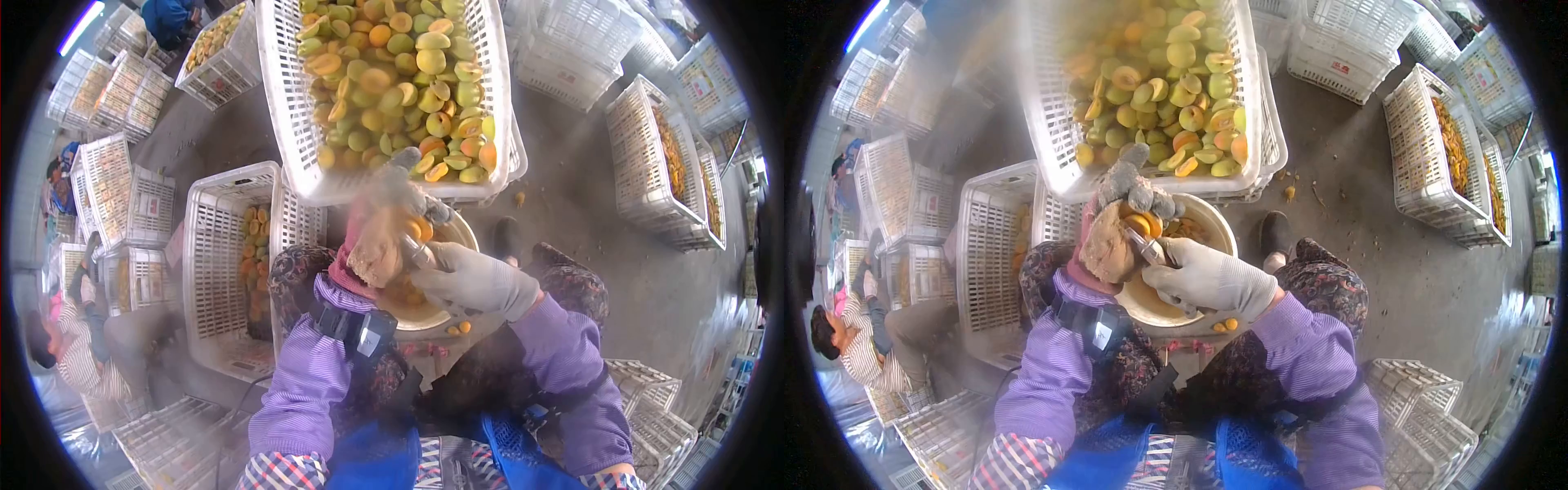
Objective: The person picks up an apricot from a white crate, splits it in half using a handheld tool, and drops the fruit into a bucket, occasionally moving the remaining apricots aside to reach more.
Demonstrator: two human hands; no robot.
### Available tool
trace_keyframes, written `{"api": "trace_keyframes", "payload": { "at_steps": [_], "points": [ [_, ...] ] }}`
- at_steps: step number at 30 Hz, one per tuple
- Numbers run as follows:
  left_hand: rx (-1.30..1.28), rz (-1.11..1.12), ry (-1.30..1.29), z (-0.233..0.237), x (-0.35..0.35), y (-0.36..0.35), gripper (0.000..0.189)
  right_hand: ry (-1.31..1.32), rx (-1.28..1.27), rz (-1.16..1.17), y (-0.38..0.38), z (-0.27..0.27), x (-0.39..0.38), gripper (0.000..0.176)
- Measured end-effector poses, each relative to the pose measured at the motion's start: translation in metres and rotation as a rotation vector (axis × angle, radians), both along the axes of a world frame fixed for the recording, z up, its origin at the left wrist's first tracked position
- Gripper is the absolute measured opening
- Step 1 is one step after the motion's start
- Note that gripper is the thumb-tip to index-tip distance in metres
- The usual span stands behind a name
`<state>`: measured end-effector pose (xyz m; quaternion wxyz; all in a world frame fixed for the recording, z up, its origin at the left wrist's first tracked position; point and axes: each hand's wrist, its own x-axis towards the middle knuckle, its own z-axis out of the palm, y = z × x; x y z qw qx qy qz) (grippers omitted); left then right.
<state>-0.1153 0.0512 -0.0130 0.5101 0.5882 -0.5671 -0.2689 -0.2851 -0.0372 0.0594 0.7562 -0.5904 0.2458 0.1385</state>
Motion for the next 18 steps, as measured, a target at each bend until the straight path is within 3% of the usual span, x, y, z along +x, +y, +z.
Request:
{"api": "trace_keyframes", "payload": {
  "at_steps": [5,6,7,8,9,11,12,13,15,16,18],
  "points": [
    [0.213,0.206,0.607,0.021,0.014,0.002,0.037,-0.058,0.056,0.033,-0.003,0.010,-0.005,0.026],
    [0.016,0.206,0.929,0.033,0.012,0.000,0.039,0.022,-0.162,0.115,-0.003,0.004,-0.005,0.025],
    [-0.200,0.178,1.236,0.046,0.011,-0.003,0.044,-0.096,-0.596,0.201,0.001,-0.030,-0.011,0.022],
    [-0.191,0.244,1.224,0.068,0.020,0.006,0.049,-0.215,-1.032,0.271,0.007,-0.080,-0.021,0.019],
    [-0.162,0.396,0.960,0.076,0.034,0.020,0.051,-0.186,-1.132,0.324,0.010,-0.074,-0.021,0.020],
    [-0.135,0.590,0.772,0.091,0.055,0.049,0.046,-0.129,-1.333,0.435,0.016,-0.062,-0.023,0.022],
    [0.023,0.564,-0.109,0.083,0.082,0.067,0.041,0.022,-1.280,0.490,0.021,-0.046,-0.015,0.024],
    [0.142,0.629,-0.128,0.075,0.109,0.080,0.041,0.172,-1.219,0.543,0.024,-0.036,-0.011,0.025],
    [0.380,0.757,-0.161,0.077,0.137,0.089,0.040,0.150,-1.267,0.555,0.024,-0.028,-0.011,0.026],
    [0.422,0.737,-0.657,0.080,0.135,0.087,0.041,0.139,-1.278,0.540,0.024,-0.026,-0.010,0.026],
    [0.390,0.590,-0.905,0.085,0.120,0.059,0.041,0.110,-1.297,0.493,0.022,-0.022,-0.010,0.025]
  ]
}}
